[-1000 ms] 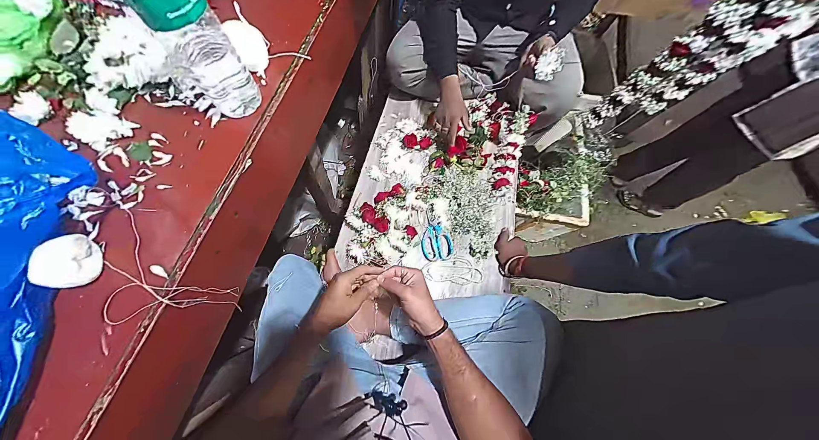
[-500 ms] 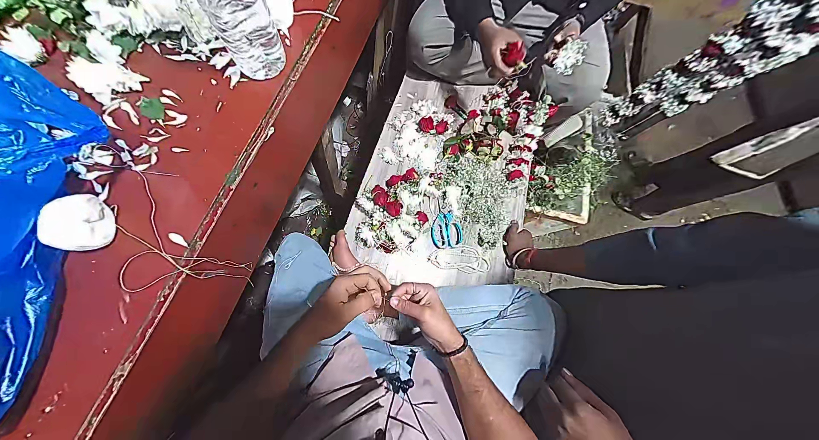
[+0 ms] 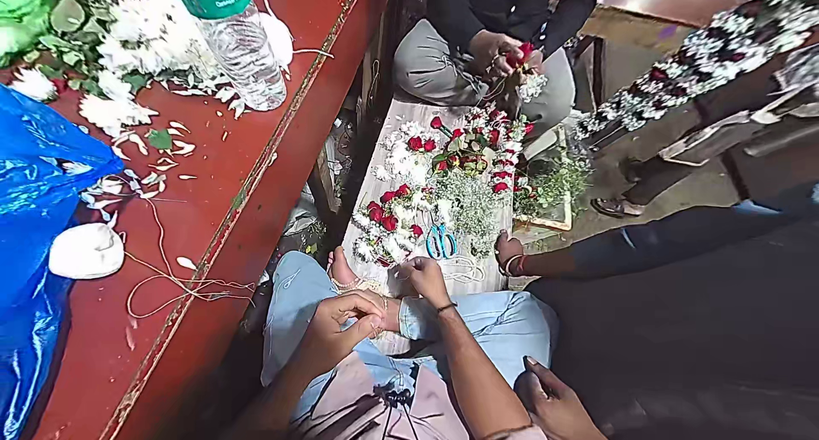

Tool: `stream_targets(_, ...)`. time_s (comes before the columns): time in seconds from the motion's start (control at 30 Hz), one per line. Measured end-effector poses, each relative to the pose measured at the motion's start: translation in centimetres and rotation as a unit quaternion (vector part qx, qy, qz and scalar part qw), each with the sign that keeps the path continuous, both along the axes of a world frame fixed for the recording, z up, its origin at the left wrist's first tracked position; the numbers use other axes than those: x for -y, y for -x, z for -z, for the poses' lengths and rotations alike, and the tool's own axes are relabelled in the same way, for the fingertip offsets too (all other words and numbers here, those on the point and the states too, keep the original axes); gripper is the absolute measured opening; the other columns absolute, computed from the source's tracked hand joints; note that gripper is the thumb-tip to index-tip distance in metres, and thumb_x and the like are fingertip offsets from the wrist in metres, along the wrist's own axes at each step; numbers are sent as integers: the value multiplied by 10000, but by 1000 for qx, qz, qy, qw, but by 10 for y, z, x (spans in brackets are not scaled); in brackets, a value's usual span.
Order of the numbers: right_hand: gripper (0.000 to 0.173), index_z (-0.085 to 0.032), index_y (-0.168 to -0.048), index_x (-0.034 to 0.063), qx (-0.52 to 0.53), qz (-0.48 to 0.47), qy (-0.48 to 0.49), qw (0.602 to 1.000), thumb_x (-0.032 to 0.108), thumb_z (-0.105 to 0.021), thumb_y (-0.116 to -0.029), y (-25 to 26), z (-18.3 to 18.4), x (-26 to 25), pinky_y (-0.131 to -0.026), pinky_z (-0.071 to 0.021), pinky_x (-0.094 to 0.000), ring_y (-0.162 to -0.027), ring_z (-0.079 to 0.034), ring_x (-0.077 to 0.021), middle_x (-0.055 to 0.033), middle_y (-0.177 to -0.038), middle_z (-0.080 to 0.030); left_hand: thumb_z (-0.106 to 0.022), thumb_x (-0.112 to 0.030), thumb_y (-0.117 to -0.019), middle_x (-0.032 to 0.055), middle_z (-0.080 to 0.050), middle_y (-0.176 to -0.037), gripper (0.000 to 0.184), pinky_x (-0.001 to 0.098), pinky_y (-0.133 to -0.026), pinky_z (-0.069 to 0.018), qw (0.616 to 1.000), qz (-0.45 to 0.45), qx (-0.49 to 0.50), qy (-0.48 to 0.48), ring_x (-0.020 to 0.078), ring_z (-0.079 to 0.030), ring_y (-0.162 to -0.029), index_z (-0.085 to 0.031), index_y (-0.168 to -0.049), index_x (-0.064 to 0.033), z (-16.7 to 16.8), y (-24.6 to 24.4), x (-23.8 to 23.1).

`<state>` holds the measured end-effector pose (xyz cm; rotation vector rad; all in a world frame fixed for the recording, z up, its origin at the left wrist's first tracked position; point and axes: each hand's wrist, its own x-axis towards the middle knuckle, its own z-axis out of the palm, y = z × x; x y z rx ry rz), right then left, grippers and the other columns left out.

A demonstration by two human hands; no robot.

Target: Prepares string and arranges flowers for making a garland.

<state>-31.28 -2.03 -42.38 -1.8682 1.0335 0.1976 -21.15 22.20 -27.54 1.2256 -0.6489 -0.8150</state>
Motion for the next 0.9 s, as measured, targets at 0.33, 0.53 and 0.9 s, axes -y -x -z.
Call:
stream_targets(0.33,175,-701,-857,59,155,-42,-161,974,149,-594,-963,-7,-97,7,-672,-513,-316,-716,-626,-105,-10,-773,-688,-662,-167,-971,87,-708,-1073,164,301,-764,-604,997,-23,26,-63,145,-689,-936,-726,-966,-16,32,-1,11)
stream_targets(0.53,374,-756,-924,117,-132,-207,-33,969,480,-663,-922,10,-64,-3,-753,-552,-617,-810,-702,-286,-90,-827,-721,-660,-156,-979,68,-716,-990,152,308,-757,-607,996,-21,-2,-84,139,-695,-857,-724,-983,-17,37,1,0)
stream_targets(0.9,347,-756,-1037,122,-177,-93,63,978,428,-665,-901,-72,0,24,-821,-542,-618,-948,-707,-329,-130,-986,-738,-663,-152,-969,64,-718,-981,142,313,-783,-608,992,-40,-2,-117,145,-698,-869,-729,-961,-27,42,-3,-8)
